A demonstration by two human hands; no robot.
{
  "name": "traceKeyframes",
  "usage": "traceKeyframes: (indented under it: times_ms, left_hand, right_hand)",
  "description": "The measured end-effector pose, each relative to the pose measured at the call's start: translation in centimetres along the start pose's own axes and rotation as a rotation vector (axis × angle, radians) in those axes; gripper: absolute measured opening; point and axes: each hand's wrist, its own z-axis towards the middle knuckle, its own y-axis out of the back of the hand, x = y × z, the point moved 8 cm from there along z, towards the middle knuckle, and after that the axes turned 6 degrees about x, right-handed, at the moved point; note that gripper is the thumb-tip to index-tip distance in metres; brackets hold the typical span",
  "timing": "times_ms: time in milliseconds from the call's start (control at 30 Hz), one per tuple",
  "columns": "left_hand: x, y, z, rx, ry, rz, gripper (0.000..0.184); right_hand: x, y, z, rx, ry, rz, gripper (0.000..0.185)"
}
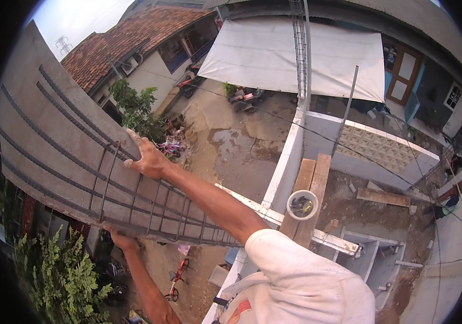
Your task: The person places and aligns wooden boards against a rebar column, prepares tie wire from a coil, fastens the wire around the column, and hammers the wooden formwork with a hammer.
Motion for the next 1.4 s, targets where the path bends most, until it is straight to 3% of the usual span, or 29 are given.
traceKeyframes:
  times_ms: [267, 700, 867, 933, 1100, 1400]
  left_hand:
    - [-2.3, -3.2, -2.0, -0.006, -0.002, 0.073, 0.094]
    - [-1.7, -1.8, -1.1, 0.029, -0.069, 0.093, 0.085]
    - [-0.9, -1.1, -1.1, -0.067, 0.06, 0.008, 0.089]
    - [-0.8, -2.1, -1.2, 0.028, 0.066, -0.009, 0.094]
    - [-2.7, -3.5, -2.5, -0.088, 0.029, 0.115, 0.098]
    - [-2.5, -2.5, -2.2, -0.147, 0.026, 0.155, 0.084]
  right_hand:
    - [-0.1, -0.1, -0.1, 0.004, -0.011, 0.011, 0.106]
    - [0.4, 0.3, -0.5, 0.056, -0.069, 0.029, 0.106]
    - [-1.1, -0.6, 0.4, -0.008, 0.033, -0.039, 0.109]
    - [-0.9, -0.2, 0.1, 0.012, -0.032, -0.024, 0.11]
    - [-0.6, -0.3, -0.1, 0.028, -0.044, -0.028, 0.111]
    - [0.3, 0.4, -0.8, 0.036, -0.096, -0.016, 0.109]
